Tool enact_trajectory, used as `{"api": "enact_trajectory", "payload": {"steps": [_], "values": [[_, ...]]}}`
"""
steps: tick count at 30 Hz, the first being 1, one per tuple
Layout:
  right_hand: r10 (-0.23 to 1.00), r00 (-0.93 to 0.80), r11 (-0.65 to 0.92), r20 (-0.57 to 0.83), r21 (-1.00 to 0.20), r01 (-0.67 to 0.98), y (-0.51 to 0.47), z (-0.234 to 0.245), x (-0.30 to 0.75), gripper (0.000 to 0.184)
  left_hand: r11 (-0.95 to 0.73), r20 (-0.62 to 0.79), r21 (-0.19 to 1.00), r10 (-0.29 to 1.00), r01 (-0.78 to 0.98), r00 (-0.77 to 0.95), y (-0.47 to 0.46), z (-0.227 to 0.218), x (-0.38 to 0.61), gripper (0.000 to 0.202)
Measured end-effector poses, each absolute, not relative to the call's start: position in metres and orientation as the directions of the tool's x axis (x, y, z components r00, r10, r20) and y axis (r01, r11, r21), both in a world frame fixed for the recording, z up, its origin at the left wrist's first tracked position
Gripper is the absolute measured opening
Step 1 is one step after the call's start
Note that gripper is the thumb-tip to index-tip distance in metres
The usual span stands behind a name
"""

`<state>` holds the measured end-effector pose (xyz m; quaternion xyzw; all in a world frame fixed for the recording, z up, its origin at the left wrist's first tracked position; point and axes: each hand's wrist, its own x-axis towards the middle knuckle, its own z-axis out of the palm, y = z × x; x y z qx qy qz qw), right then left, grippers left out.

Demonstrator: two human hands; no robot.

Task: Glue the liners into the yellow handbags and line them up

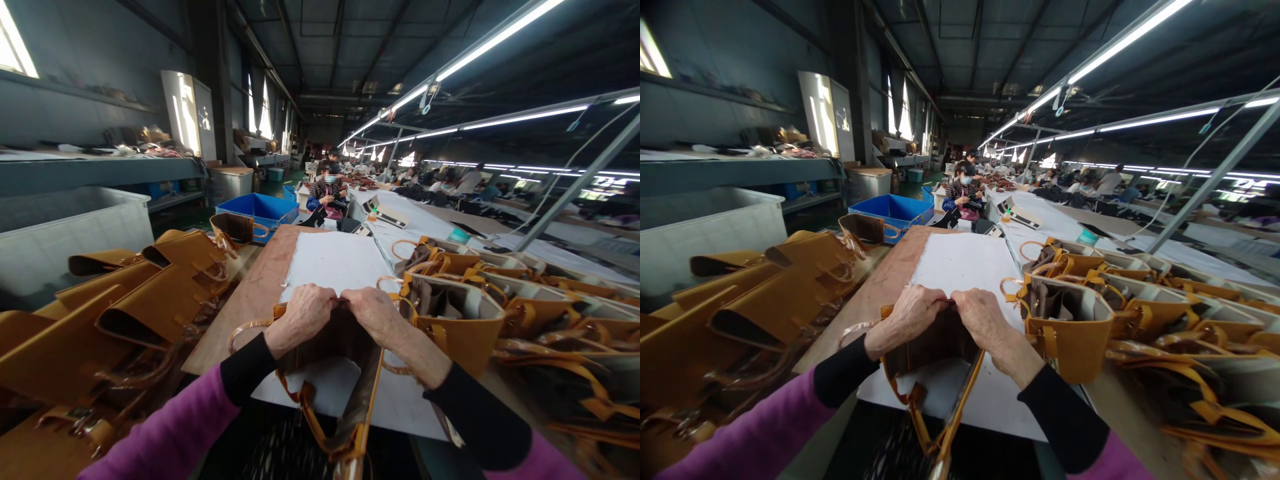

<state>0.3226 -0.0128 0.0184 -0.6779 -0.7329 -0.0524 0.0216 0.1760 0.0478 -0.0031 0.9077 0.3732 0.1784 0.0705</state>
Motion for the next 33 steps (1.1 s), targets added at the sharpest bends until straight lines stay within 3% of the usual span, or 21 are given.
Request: {"api": "enact_trajectory", "payload": {"steps": [7,17,23,28,33], "values": [[0.989,-0.111,0.114,0.098,-0.034,0.993,-0.014,0.016,0.328,0.029,-0.772,0.275,0.187,0.635,0.608,0.722,0.046,-0.006,0.176,0.025],[0.988,-0.115,0.124,0.102,-0.083,0.989,-0.011,0.016,0.324,0.024,-0.725,0.241,0.287,0.687,0.626,0.685,0.044,0.003,0.174,0.030],[0.988,-0.132,0.142,0.081,-0.123,0.982,-0.009,0.019,0.328,0.023,-0.689,0.178,0.258,0.723,0.677,0.668,0.038,0.015,0.138,0.016],[0.987,-0.140,0.149,0.084,-0.109,0.983,-0.010,0.021,0.325,0.024,-0.714,0.306,0.356,0.698,0.602,0.647,0.037,0.002,0.108,0.014],[0.982,-0.164,0.170,0.097,-0.055,0.984,-0.008,0.021,0.310,0.022,-0.706,0.349,0.478,0.698,0.522,0.625,0.039,-0.012,0.107,0.013]]}}
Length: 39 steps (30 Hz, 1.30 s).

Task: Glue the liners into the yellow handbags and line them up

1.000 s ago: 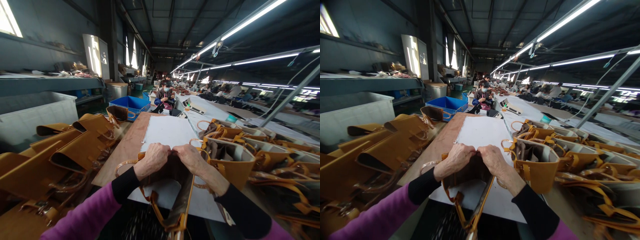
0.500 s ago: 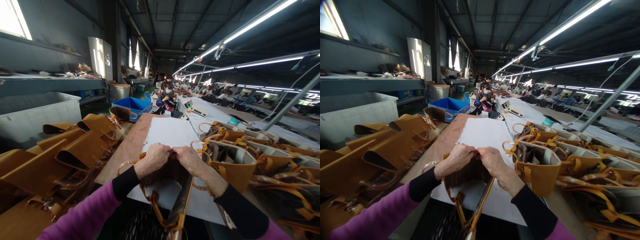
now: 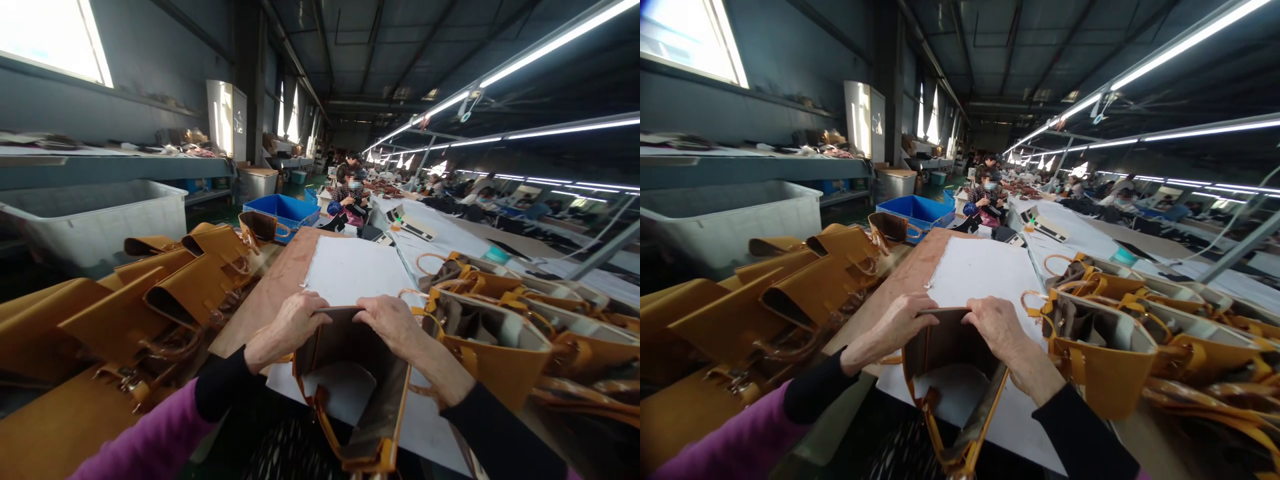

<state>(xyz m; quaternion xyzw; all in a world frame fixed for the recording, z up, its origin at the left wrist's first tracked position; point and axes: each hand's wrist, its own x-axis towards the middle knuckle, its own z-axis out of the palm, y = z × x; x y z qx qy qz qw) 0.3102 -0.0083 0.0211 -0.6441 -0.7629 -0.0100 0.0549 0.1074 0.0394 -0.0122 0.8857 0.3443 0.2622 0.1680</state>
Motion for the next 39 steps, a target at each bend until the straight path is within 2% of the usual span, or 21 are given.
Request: {"api": "enact_trajectory", "payload": {"steps": [4,6,10,15,20,24,26,28,33,37,39], "values": [[0.970,-0.228,0.236,0.088,-0.085,0.968,-0.003,0.016,0.298,0.024,-0.715,0.361,0.537,0.674,0.448,0.644,0.044,-0.017,0.106,0.013],[0.967,-0.240,0.250,0.085,-0.142,0.958,-0.001,0.014,0.295,0.026,-0.719,0.367,0.561,0.660,0.410,0.656,0.046,-0.019,0.103,0.012],[0.975,-0.202,0.219,0.091,-0.257,0.941,0.001,0.013,0.295,0.025,-0.624,0.298,0.642,0.738,0.445,0.605,0.046,-0.017,0.101,0.015],[0.981,-0.175,0.191,0.085,-0.252,0.949,0.000,0.014,0.295,0.027,-0.449,0.170,0.742,0.844,0.498,0.508,0.043,-0.014,0.109,0.018],[0.964,-0.256,0.267,0.076,-0.250,0.931,-0.001,0.014,0.289,0.030,-0.470,0.231,0.742,0.849,0.478,0.476,0.041,-0.019,0.112,0.017],[0.951,-0.293,0.308,0.099,-0.206,0.929,-0.003,0.014,0.276,0.030,-0.535,0.293,0.754,0.794,0.381,0.533,0.039,-0.022,0.108,0.022],[0.953,-0.286,0.299,0.100,-0.170,0.939,-0.004,0.015,0.272,0.029,-0.591,0.347,0.732,0.752,0.340,0.560,0.037,-0.021,0.102,0.022],[0.956,-0.275,0.288,0.099,-0.149,0.946,-0.004,0.015,0.272,0.029,-0.637,0.389,0.671,0.738,0.379,0.551,0.034,-0.018,0.096,0.023],[0.957,-0.263,0.278,0.119,-0.127,0.952,-0.004,0.012,0.278,0.029,-0.603,0.330,0.547,0.792,0.580,0.513,0.030,-0.013,0.088,0.024],[0.958,-0.253,0.268,0.138,-0.101,0.958,-0.004,0.009,0.277,0.028,-0.690,0.376,0.408,0.724,0.599,0.578,0.030,-0.019,0.088,0.025],[0.958,-0.252,0.266,0.141,-0.091,0.960,-0.006,0.008,0.276,0.028,-0.723,0.382,0.382,0.691,0.576,0.614,0.030,-0.022,0.089,0.021]]}}
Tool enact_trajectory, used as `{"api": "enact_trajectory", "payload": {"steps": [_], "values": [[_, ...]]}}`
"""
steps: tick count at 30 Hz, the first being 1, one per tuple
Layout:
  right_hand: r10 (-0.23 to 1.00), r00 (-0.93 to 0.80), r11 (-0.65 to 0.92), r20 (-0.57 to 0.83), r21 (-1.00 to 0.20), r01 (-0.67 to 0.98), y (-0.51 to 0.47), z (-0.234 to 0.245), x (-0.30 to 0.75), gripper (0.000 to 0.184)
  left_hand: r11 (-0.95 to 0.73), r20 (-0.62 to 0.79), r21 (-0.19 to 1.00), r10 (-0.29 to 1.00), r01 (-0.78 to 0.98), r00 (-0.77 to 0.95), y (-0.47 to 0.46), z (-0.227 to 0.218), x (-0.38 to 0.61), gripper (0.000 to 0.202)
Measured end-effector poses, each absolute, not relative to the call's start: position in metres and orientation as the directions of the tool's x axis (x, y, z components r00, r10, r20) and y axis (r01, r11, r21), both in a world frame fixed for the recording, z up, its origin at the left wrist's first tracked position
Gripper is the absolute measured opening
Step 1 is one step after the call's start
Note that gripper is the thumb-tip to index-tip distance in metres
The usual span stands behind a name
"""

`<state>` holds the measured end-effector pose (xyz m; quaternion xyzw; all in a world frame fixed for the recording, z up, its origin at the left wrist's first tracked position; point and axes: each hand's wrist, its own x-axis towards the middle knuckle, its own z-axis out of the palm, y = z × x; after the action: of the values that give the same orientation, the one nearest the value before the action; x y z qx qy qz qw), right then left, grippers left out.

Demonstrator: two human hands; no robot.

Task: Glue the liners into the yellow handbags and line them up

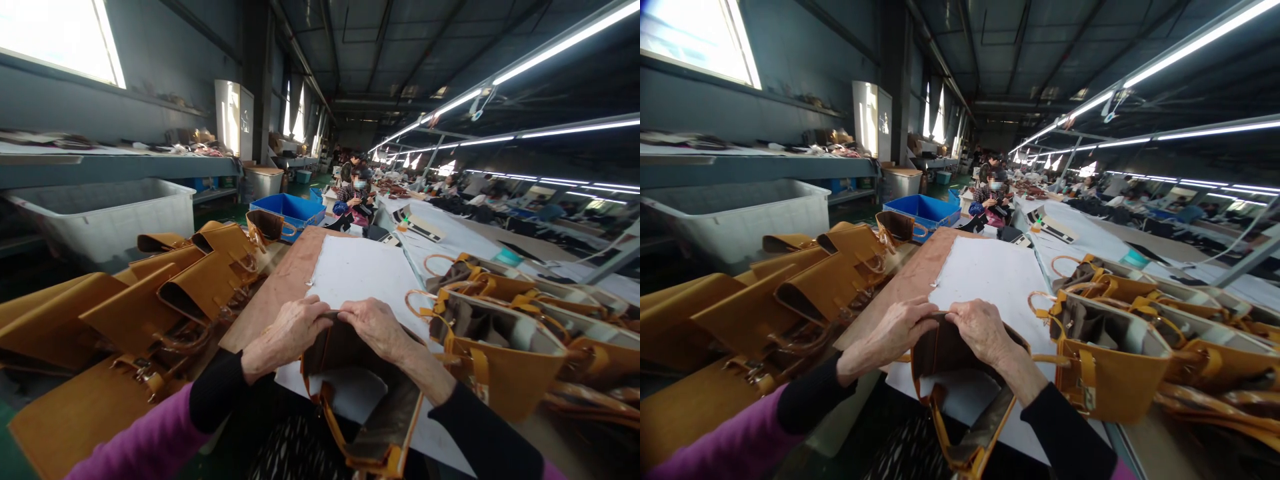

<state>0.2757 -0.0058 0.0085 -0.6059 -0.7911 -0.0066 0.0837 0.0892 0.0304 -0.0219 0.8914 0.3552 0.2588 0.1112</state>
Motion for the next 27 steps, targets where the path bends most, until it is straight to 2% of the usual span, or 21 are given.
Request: {"api": "enact_trajectory", "payload": {"steps": [4,9,13,20,24,27], "values": [[0.958,-0.251,0.262,0.137,-0.064,0.963,-0.011,0.008,0.272,0.031,-0.727,0.363,0.409,0.685,0.552,0.632,0.031,-0.021,0.095,0.019],[0.958,-0.264,0.269,0.108,-0.037,0.962,-0.016,0.015,0.281,0.028,-0.719,0.391,0.375,0.695,0.585,0.604,0.031,-0.020,0.101,0.023],[0.985,-0.150,0.150,0.088,0.006,0.989,-0.023,0.019,0.313,0.031,-0.710,0.373,0.366,0.704,0.601,0.605,0.025,-0.019,0.099,0.023],[0.995,0.013,-0.025,0.095,0.134,0.991,-0.039,0.011,0.341,0.030,-0.671,0.248,0.316,0.741,0.671,0.624,0.009,-0.002,0.100,0.021],[0.978,-0.050,0.013,0.204,0.176,0.984,-0.041,-0.008,0.346,0.036,-0.623,0.125,0.298,0.776,0.723,0.618,-0.005,0.009,0.094,0.023],[0.914,-0.112,0.085,0.391,0.086,0.993,-0.034,-0.028,0.366,0.041,-0.630,0.021,0.289,0.757,0.720,0.654,-0.014,0.014,0.091,0.027]]}}
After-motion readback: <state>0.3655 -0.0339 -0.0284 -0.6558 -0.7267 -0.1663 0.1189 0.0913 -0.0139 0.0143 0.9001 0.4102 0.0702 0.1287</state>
